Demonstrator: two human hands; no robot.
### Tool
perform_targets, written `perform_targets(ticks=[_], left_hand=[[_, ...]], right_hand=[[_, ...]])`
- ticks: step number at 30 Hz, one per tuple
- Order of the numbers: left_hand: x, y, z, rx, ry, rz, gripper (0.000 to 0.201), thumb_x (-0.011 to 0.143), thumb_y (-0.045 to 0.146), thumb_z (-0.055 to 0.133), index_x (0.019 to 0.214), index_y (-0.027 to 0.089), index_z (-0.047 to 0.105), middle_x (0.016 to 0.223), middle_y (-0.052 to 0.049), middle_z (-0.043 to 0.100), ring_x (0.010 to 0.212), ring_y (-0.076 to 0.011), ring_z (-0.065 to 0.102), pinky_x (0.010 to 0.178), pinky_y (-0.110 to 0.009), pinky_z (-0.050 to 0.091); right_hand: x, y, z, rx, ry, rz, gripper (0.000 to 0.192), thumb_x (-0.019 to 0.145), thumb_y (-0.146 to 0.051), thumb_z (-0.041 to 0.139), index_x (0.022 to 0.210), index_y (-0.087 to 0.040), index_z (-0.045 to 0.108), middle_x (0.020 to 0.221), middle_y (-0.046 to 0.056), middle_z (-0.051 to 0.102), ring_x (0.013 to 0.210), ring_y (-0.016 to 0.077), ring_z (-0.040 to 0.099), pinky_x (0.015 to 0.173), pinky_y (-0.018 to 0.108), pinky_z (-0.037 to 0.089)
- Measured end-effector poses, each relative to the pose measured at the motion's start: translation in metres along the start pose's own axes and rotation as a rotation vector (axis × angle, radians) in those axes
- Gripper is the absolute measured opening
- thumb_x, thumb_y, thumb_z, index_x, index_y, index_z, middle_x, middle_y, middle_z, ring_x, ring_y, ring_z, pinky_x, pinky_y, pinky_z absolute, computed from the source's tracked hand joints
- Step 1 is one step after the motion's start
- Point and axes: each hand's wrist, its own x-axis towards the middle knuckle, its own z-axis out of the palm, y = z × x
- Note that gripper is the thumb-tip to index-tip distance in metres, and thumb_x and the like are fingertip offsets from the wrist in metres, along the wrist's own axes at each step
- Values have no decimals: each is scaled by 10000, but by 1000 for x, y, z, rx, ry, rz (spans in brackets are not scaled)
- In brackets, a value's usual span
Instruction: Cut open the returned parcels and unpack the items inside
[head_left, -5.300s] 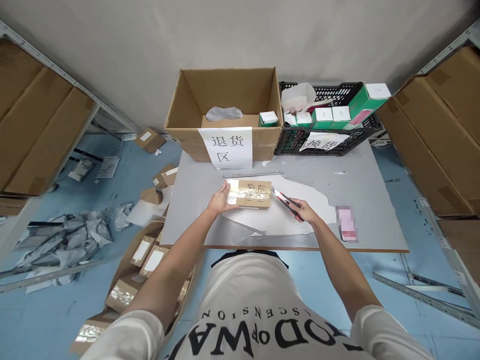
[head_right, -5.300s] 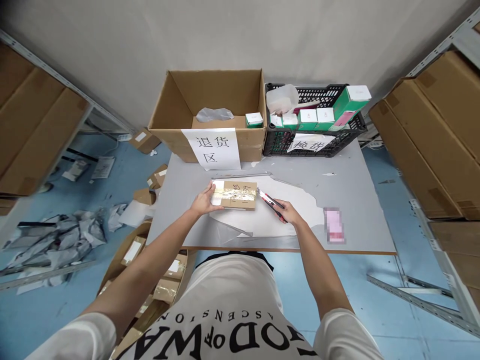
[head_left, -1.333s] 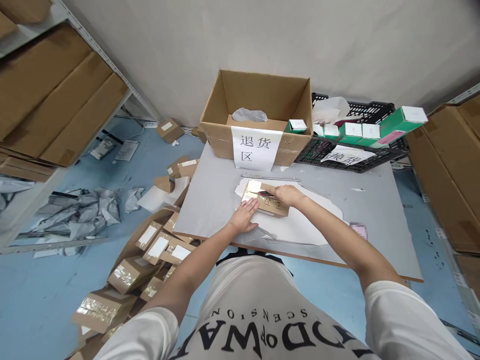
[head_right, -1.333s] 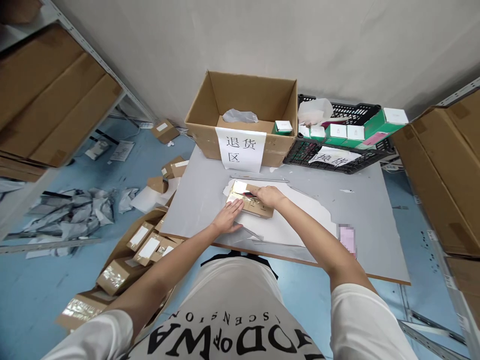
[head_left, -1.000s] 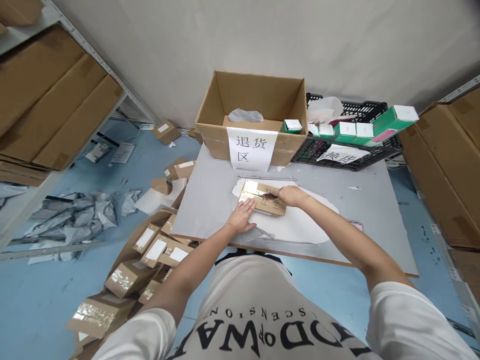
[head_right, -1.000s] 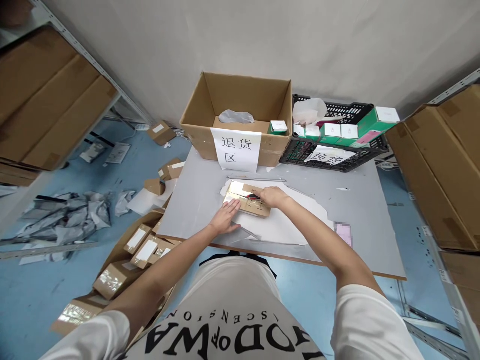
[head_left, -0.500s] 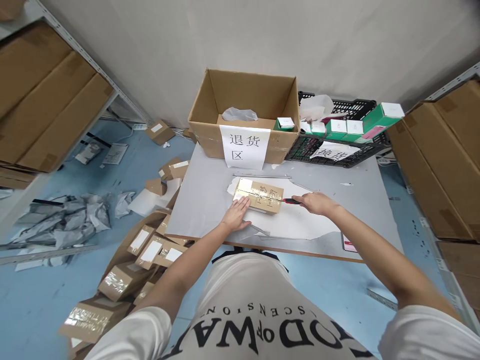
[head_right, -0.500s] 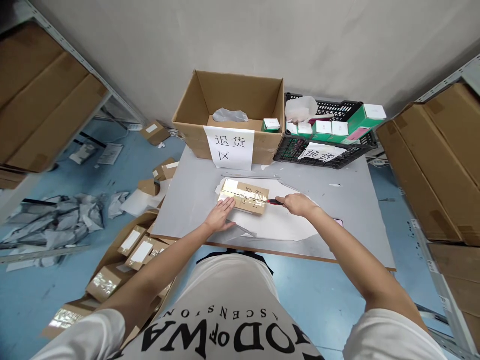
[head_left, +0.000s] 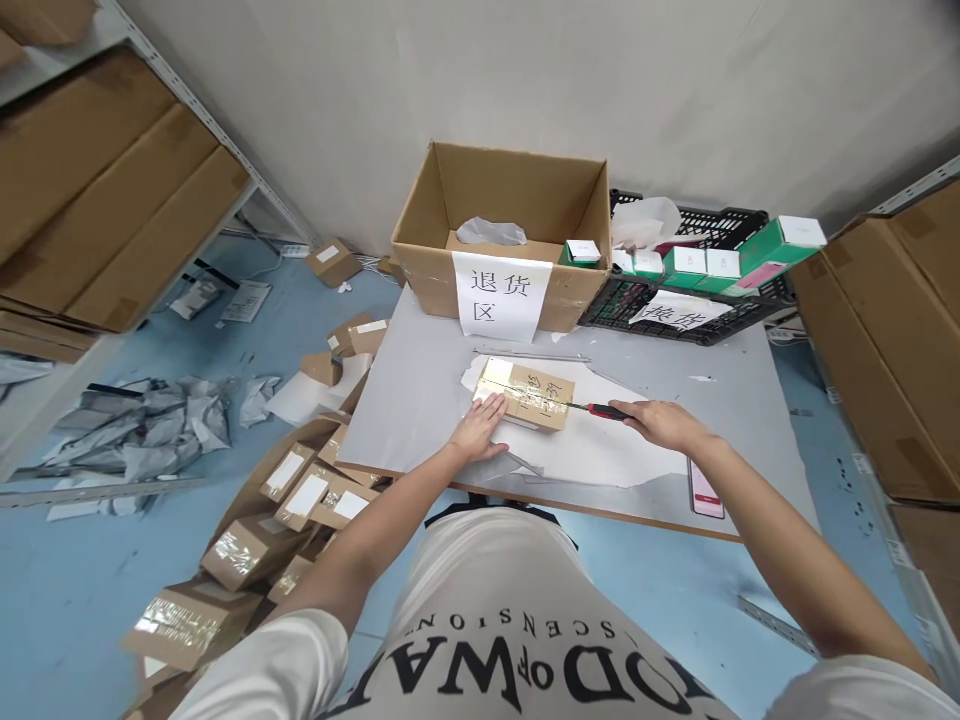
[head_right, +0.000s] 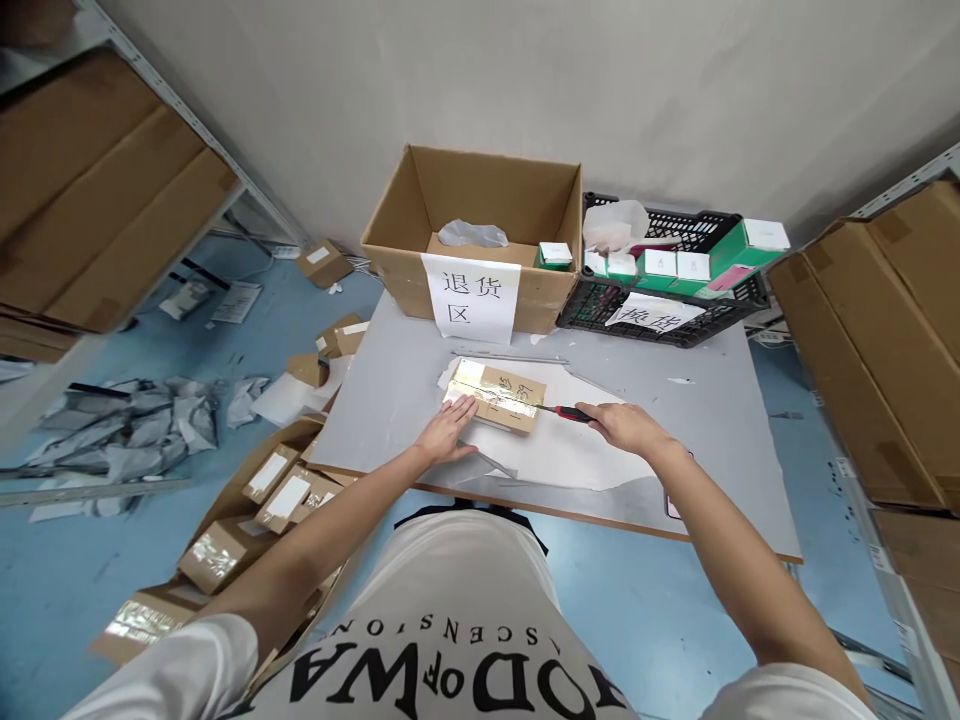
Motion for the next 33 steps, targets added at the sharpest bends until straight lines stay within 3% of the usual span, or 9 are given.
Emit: perform_targets(ticks=[5, 10, 13, 16, 18, 21, 25, 30, 33], left_hand=[[-1, 3, -1, -28, 26, -20, 837, 771, 432, 576, 1447, 94, 217, 1508, -172, 227, 1415, -288, 108, 1128, -477, 106], [-8, 16, -1, -241, 142, -92, 715, 798, 302, 546, 1435, 126, 272, 1511, -141, 234, 1416, -271, 111, 1136, -485, 60], [-15, 35, 7, -609, 256, -244, 680, 774, 343, 598, 1393, 175, 373, 1505, -109, 262, 1406, -279, 166, 1140, -475, 92], [-15, 57, 16, -1190, 289, -609, 708, 724, 472, 660, 1338, 189, 449, 1464, -123, 350, 1359, -306, 294, 1112, -464, 220], [-7, 66, 18, -1557, 291, -823, 753, 735, 548, 627, 1365, 207, 397, 1471, -120, 339, 1358, -296, 299, 1094, -464, 258], [11, 73, 12, -1852, 360, -891, 775, 761, 595, 563, 1414, 294, 275, 1529, -52, 219, 1398, -245, 195, 1103, -446, 238], [28, 75, 3, -1872, 431, -823, 730, 787, 660, 453, 1415, 347, 249, 1539, -2, 194, 1413, -221, 128, 1102, -431, 246], [29, 72, -1, -1719, 399, -764, 688, 862, 676, 214, 1435, 294, 218, 1513, -43, 269, 1384, -225, 252, 1036, -440, 357], [29, 64, -6, -1586, 411, -727, 647, 878, 632, 292, 1429, 303, 214, 1478, -44, 344, 1338, -230, 348, 1001, -433, 399]], right_hand=[[-7, 13, 2, 164, 132, 7, 482, 926, -397, 347, 1394, -289, 385, 1219, 67, 624, 975, 249, 637, 735, 327, 486], [38, -2, 20, 451, 313, 45, 452, 916, -410, 369, 1283, -179, 492, 1138, 117, 650, 980, 264, 624, 816, 355, 475], [81, -19, 29, 612, 405, -19, 402, 907, -387, 387, 1206, -163, 536, 1152, 121, 635, 1029, 264, 593, 873, 376, 454], [118, -31, 31, 694, 344, -54, 384, 893, -369, 414, 1197, -168, 534, 1147, 112, 635, 1012, 260, 591, 867, 377, 450], [135, -35, 29, 710, 261, -16, 353, 882, -366, 429, 1148, -172, 555, 1060, 100, 662, 938, 254, 606, 814, 363, 461], [152, -38, 27, 744, 195, 38, 310, 867, -367, 442, 1070, -174, 574, 974, 76, 668, 866, 230, 601, 760, 332, 459], [160, -40, 31, 821, 149, 59, 283, 845, -383, 458, 990, -173, 580, 913, 50, 655, 811, 196, 576, 723, 301, 448], [150, -45, 40, 1004, 129, 89, 295, 810, -447, 507, 933, -184, 565, 820, 20, 632, 719, 168, 551, 638, 273, 434], [134, -52, 51, 1175, 129, 88, 346, 775, -509, 561, 903, -187, 560, 773, 8, 623, 671, 152, 550, 606, 262, 435]])
